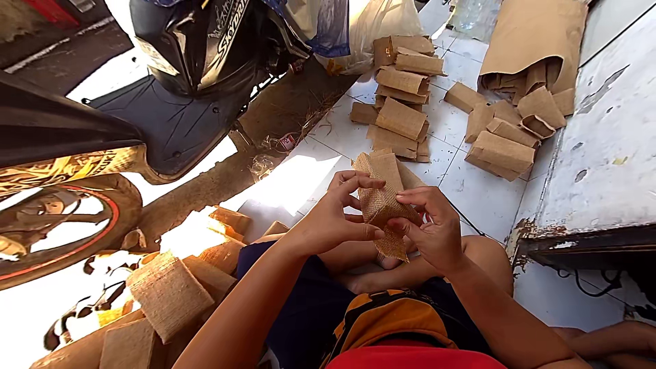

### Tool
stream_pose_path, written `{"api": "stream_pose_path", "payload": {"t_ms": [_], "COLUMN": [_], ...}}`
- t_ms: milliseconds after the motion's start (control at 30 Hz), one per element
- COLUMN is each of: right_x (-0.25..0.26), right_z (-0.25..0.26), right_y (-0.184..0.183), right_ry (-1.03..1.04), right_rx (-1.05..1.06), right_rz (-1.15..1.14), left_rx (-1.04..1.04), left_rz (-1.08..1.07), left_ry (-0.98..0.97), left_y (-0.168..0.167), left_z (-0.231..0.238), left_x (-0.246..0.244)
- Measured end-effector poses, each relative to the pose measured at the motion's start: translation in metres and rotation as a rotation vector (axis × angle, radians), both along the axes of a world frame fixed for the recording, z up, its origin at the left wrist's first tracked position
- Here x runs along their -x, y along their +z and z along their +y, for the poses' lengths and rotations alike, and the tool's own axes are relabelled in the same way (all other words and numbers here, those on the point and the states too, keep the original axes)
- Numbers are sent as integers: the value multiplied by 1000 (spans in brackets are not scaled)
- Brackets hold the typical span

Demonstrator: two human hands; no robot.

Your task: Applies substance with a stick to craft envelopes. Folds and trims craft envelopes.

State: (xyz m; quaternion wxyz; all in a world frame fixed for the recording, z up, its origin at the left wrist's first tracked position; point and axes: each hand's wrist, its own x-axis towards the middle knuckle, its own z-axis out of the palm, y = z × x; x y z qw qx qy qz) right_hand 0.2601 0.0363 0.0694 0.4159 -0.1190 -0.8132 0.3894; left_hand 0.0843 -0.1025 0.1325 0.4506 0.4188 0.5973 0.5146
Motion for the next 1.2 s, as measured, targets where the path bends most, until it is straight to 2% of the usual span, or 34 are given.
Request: {"api": "stream_pose_path", "payload": {"t_ms": [233,300,433,600,667,733,833,900,967,1033,1100,1200], "right_x": [6,6,6,6,6,4,1,-1,-3,-3,-1,2], "right_z": [-12,-13,-6,1,-3,-3,6,13,16,14,10,3], "right_y": [-2,-3,0,-2,-4,-6,-8,-11,-14,-13,-12,-11], "right_ry": [-145,-128,2,90,85,71,123,186,220,223,216,214], "right_rx": [-367,-366,-230,-310,-310,-251,40,278,476,583,606,618], "right_rz": [-131,-172,-247,-302,-316,-359,-426,-433,-406,-388,-381,-356], "left_rx": [-17,-2,20,-41,-50,-25,-72,-165,-244,-266,-247,-287], "left_rz": [258,338,482,723,653,428,-1,-121,-98,-50,-33,25], "left_ry": [79,87,45,135,139,95,7,52,132,196,290,447], "left_y": [-8,-9,-16,-30,-33,-32,-39,-58,-81,-104,-116,-115], "left_z": [6,9,16,14,10,4,-11,-22,-29,-30,-27,-18], "left_x": [-15,-17,-21,-37,-38,-32,-12,-5,-12,-29,-47,-58]}}
